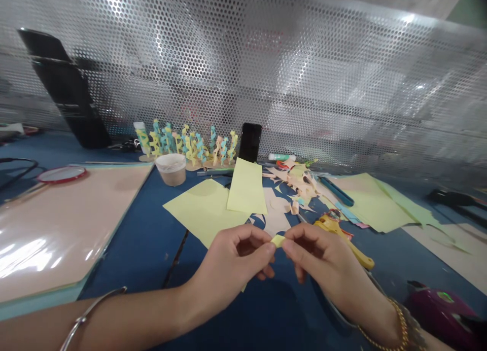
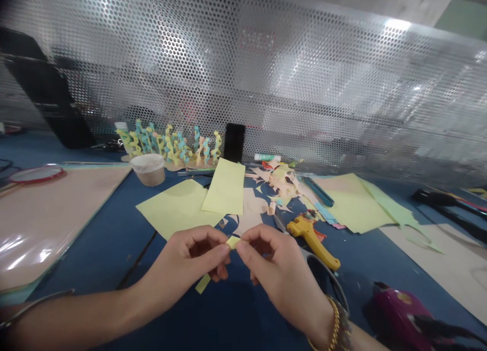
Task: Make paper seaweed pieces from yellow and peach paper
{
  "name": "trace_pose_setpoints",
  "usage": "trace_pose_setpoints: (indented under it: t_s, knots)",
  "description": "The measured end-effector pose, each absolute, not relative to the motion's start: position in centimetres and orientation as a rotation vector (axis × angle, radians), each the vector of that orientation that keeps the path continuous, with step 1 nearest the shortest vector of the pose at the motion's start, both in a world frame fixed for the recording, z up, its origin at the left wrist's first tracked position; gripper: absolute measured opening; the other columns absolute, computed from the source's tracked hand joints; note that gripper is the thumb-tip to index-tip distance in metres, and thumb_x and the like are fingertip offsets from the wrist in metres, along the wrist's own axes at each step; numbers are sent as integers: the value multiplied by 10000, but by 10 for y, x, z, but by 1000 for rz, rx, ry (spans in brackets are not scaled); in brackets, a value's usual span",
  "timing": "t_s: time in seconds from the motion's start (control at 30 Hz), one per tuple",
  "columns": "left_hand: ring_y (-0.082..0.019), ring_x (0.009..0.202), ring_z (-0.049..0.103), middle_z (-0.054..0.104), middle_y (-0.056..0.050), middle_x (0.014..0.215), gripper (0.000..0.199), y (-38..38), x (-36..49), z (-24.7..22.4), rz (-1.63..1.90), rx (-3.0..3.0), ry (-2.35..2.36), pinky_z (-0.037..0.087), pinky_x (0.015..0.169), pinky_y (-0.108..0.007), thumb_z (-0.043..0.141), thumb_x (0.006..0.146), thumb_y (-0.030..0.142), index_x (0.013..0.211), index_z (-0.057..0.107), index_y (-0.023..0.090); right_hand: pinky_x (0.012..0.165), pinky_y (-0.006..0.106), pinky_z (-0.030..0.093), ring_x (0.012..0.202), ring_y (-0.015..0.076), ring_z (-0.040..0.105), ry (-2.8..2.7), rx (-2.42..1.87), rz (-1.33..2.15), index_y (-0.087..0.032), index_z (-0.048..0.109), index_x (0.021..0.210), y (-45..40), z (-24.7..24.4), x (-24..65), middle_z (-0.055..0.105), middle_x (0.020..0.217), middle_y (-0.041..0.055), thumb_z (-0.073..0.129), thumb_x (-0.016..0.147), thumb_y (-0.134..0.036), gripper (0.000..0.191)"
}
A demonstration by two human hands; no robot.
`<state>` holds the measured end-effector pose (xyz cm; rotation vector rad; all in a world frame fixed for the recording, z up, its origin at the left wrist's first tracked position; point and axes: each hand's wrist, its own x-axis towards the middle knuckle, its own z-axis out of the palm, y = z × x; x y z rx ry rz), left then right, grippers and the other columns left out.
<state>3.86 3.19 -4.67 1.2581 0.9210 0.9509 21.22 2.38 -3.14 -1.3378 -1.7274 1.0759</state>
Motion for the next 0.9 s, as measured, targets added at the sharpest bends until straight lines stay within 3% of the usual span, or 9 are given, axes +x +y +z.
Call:
trace_pose_setpoints:
  t_s: [0.23,0.5,0.77,0.9]
  knots:
    - [-95,491,599,600,32,567,184,33,38,-48,990,1301,964,468,505,-198,652,786,327,714,638,158,457,171,439,465,68,513,-1764,-1352,1071,-197,605,761,21,-26,210,523,565,-54,539,857,-376,213]
    - [-106,477,600,599,39,550,207,32,37,-50,978,1311,984,447,466,-195,672,771,353,889,679,183,456,162,431,476,69,511,-1802,-1330,1051,-199,607,798,20,-28,210,522,557,-57,522,875,-386,219]
    - [-84,438,568,585,41,532,195,33,39,-48,1022,1261,981,443,452,-185,696,745,350,730,666,158,449,174,430,472,70,517,-1762,-1368,1029,-195,620,771,21,-29,212,553,605,-39,559,848,-401,228]
    - [-98,447,579,591,41,540,205,34,39,-48,1003,1249,989,465,474,-209,685,754,363,791,663,162,454,187,433,473,82,519,-1753,-1364,1039,-199,615,774,21,-28,211,531,564,-44,547,855,-402,229]
